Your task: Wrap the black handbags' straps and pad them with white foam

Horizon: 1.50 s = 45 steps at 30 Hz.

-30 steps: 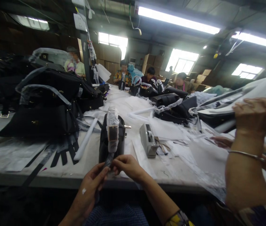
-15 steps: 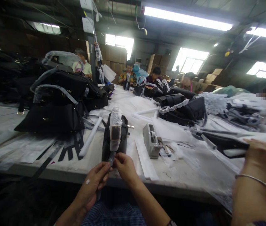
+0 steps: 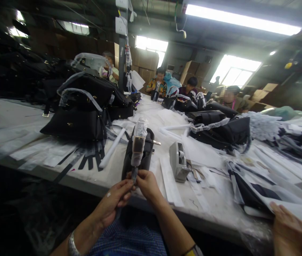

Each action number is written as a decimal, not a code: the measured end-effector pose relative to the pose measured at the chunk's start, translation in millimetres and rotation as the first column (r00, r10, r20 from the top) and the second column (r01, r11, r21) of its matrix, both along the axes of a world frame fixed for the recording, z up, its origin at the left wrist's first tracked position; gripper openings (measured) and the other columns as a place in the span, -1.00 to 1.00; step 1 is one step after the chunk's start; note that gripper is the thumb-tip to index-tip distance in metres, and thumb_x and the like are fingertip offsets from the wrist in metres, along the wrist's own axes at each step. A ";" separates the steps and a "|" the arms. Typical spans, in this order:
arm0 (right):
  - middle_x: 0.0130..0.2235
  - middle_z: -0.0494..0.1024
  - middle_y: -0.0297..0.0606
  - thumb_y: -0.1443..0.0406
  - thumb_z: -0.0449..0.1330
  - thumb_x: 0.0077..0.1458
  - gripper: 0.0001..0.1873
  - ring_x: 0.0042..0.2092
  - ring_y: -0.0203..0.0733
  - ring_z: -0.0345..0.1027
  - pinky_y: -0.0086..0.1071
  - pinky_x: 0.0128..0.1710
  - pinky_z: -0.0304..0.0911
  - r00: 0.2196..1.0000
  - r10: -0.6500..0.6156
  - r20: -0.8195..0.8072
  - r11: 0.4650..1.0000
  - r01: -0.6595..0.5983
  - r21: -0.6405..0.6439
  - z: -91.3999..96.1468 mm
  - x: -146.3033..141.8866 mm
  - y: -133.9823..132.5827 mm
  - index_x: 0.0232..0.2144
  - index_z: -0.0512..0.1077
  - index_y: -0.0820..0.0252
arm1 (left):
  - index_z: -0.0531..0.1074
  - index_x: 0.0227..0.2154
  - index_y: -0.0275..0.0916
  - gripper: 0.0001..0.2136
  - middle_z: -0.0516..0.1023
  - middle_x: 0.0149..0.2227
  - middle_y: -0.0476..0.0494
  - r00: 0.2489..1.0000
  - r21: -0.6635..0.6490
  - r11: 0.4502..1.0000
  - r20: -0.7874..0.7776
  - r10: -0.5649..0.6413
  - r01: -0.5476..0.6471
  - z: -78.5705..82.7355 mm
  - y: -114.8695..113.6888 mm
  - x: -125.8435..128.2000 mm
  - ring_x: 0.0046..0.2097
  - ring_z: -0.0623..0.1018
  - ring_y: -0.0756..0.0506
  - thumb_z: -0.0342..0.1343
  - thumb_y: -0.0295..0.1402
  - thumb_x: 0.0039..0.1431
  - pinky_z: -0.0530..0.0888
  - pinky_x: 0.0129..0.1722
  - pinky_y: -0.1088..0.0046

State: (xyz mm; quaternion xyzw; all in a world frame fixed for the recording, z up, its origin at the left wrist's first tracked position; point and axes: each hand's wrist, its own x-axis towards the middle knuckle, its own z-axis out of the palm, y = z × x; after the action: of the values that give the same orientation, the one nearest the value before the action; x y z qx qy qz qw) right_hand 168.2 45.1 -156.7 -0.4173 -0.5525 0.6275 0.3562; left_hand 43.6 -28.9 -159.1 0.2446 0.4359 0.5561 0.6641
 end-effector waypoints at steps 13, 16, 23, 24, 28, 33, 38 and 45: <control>-0.09 0.58 -0.09 0.16 0.47 -0.12 -0.60 -0.11 -0.09 0.46 -0.30 -0.09 0.34 0.968 0.031 -0.247 0.981 -0.077 -0.176 17.9 -10.1 -27.5 -0.27 0.52 0.27 | 0.53 -0.28 -0.30 -0.51 0.20 -0.61 0.11 0.973 0.143 0.975 -0.130 0.188 -0.169 -6.2 -1.9 14.0 -0.57 0.15 0.09 0.28 0.09 0.00 0.06 -0.59 0.58; -0.23 0.61 -0.11 0.02 0.38 0.00 -0.55 -0.24 -0.12 0.47 -0.31 -0.22 0.36 0.984 -0.095 -0.152 0.990 0.078 -0.116 11.6 -14.6 -28.8 -0.26 0.56 0.31 | 0.53 -0.28 -0.30 -0.54 0.25 -0.61 0.09 0.960 0.151 0.969 -0.173 0.221 -0.196 -8.9 -1.1 14.5 -0.55 0.20 0.07 0.26 0.07 0.05 0.07 -0.59 0.57; -0.18 0.62 -0.08 -0.10 0.27 0.07 -0.46 -0.20 -0.07 0.50 -0.26 -0.18 0.39 0.970 -0.005 -0.242 0.993 -0.024 -0.117 0.5 2.9 -26.9 -0.20 0.57 0.28 | 0.52 -0.24 -0.28 -0.54 0.26 -0.60 0.09 0.958 0.143 0.976 -0.211 0.195 -0.167 -9.7 -1.0 11.9 -0.58 0.19 0.08 0.21 0.08 0.09 0.06 -0.62 0.57; -0.21 0.62 -0.08 -0.10 0.26 0.08 -0.45 -0.21 -0.06 0.50 -0.23 -0.16 0.39 0.984 -0.002 -0.179 0.996 -0.014 -0.088 0.9 8.5 -26.1 -0.20 0.57 0.29 | 0.51 -0.25 -0.28 -0.54 0.27 -0.59 0.09 0.957 0.146 0.976 -0.219 0.189 -0.160 -9.5 -1.3 11.9 -0.58 0.19 0.08 0.20 0.09 0.10 0.07 -0.63 0.57; -0.19 0.63 -0.10 -0.11 0.20 0.16 -0.47 -0.13 0.02 0.50 -0.13 -0.03 0.36 0.951 -0.286 0.121 0.918 0.236 0.318 32.8 27.4 -10.2 -0.13 0.57 0.20 | 0.51 -0.27 -0.30 -0.57 0.42 -0.52 -0.01 0.943 0.182 0.975 -0.280 0.178 -0.130 -11.7 -0.2 13.8 -0.56 0.29 0.06 0.14 0.05 0.18 0.20 -0.59 0.56; -0.12 0.61 -0.15 -0.12 0.14 0.20 -0.46 -0.07 -0.04 0.48 -0.19 0.00 0.38 0.988 -0.116 -0.104 0.952 0.140 0.272 138.5 9.5 35.5 -0.05 0.51 0.15 | 0.56 -0.32 -0.27 -0.63 0.58 -0.39 -0.14 0.902 0.299 0.952 -0.391 0.180 -0.060 -17.7 8.1 12.6 -0.31 0.54 -0.10 0.15 -0.02 0.20 0.44 -0.32 0.45; -0.55 0.37 -0.36 0.03 0.33 0.07 -0.61 -0.58 -0.39 0.17 -0.49 -0.55 0.27 0.992 0.020 -0.123 0.999 -0.014 0.046 233.5 -21.4 86.1 -0.34 0.48 0.28 | 0.58 -0.19 -0.24 -0.62 0.63 -0.27 -0.19 0.828 0.413 0.908 -0.485 0.282 -0.068 -9.2 18.7 -21.3 -0.25 0.60 -0.15 0.04 -0.04 0.29 0.52 -0.25 0.37; -0.73 -0.02 -0.57 -0.14 0.34 -0.01 -0.43 -0.66 -0.48 -0.23 -0.50 -0.70 -0.20 0.958 0.053 0.282 0.877 -0.180 0.446 298.2 -20.4 139.4 -0.51 0.48 0.30 | 0.24 0.26 -0.09 -0.48 0.24 0.32 -0.19 0.428 0.680 0.680 -0.546 0.720 -0.275 21.3 41.2 -93.9 0.33 0.22 -0.24 0.11 -0.14 0.28 0.15 0.33 0.10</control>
State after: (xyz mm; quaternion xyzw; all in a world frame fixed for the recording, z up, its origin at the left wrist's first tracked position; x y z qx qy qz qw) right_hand 147.8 184.5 141.5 -0.3637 -0.7536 0.4359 0.3315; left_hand -50.2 12.4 -137.8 0.4745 0.5750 0.6573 0.1108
